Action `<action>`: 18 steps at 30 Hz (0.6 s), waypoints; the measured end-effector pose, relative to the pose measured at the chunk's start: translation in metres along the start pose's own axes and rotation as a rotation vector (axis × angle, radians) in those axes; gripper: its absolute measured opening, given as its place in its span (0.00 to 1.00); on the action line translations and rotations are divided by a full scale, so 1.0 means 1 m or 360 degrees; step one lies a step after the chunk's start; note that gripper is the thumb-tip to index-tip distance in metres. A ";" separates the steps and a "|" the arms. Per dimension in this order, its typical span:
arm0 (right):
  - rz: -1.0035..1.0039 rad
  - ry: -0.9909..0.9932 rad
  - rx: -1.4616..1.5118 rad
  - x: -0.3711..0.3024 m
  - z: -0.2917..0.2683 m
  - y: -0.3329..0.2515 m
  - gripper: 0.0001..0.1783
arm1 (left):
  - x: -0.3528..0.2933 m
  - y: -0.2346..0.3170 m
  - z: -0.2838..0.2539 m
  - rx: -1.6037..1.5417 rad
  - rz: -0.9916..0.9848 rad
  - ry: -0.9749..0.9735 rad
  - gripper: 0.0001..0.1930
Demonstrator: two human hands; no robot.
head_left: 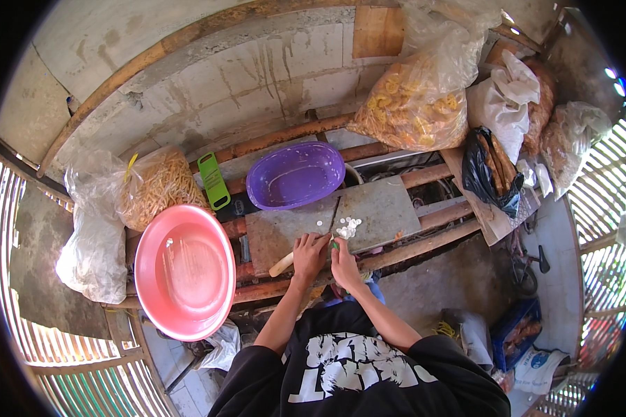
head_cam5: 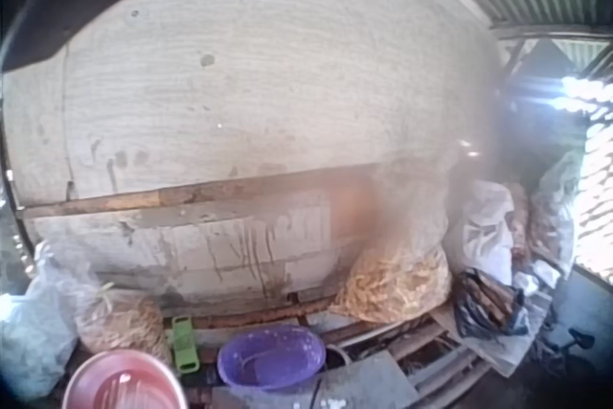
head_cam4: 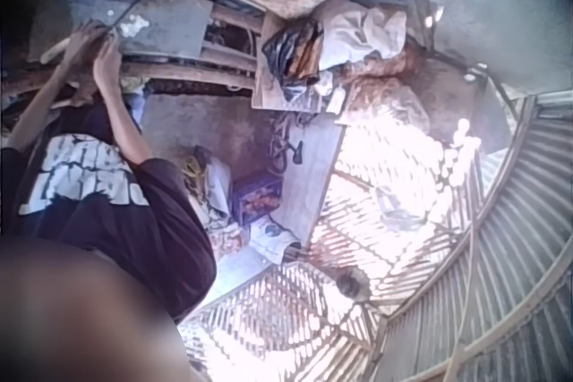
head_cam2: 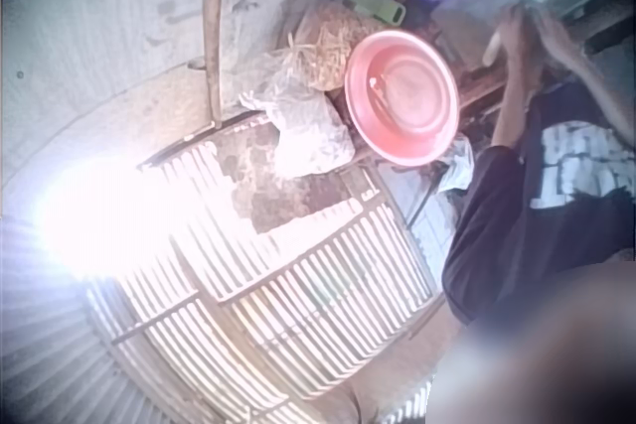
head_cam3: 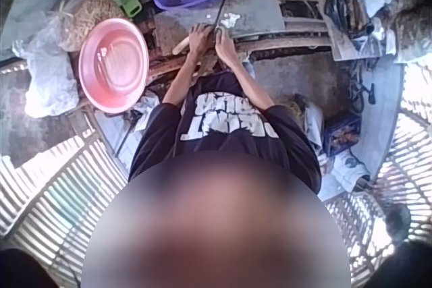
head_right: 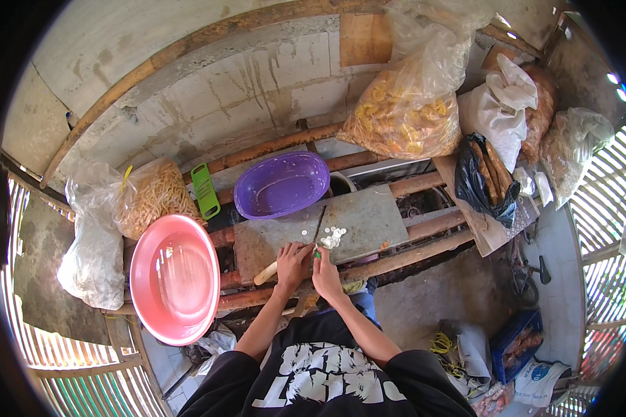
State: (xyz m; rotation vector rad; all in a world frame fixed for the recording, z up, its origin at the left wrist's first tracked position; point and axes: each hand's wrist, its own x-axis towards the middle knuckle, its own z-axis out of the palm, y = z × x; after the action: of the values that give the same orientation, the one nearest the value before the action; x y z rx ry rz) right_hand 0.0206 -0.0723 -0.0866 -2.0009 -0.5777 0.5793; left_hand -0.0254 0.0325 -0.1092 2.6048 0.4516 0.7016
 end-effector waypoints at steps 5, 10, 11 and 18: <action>-0.0017 -0.0004 -0.0016 0.001 0.001 0.003 0.15 | -0.001 -0.001 0.002 -0.0006 0.0032 0.0039 0.10; 0.0068 -0.0019 -0.0022 0.000 0.002 0.001 0.13 | -0.001 0.001 0.002 -0.0002 -0.0008 -0.0016 0.12; 0.0065 -0.0017 -0.0044 0.000 0.002 0.000 0.12 | -0.001 0.001 0.001 -0.0001 -0.0009 -0.0022 0.12; 0.0025 -0.0033 -0.0101 0.000 -0.001 -0.002 0.10 | -0.001 0.002 0.000 0.0004 0.0016 -0.0018 0.13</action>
State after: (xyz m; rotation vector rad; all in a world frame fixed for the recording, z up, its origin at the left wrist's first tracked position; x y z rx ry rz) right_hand 0.0209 -0.0713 -0.0843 -2.0628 -0.6002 0.5989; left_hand -0.0261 0.0307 -0.1091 2.6139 0.4367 0.6892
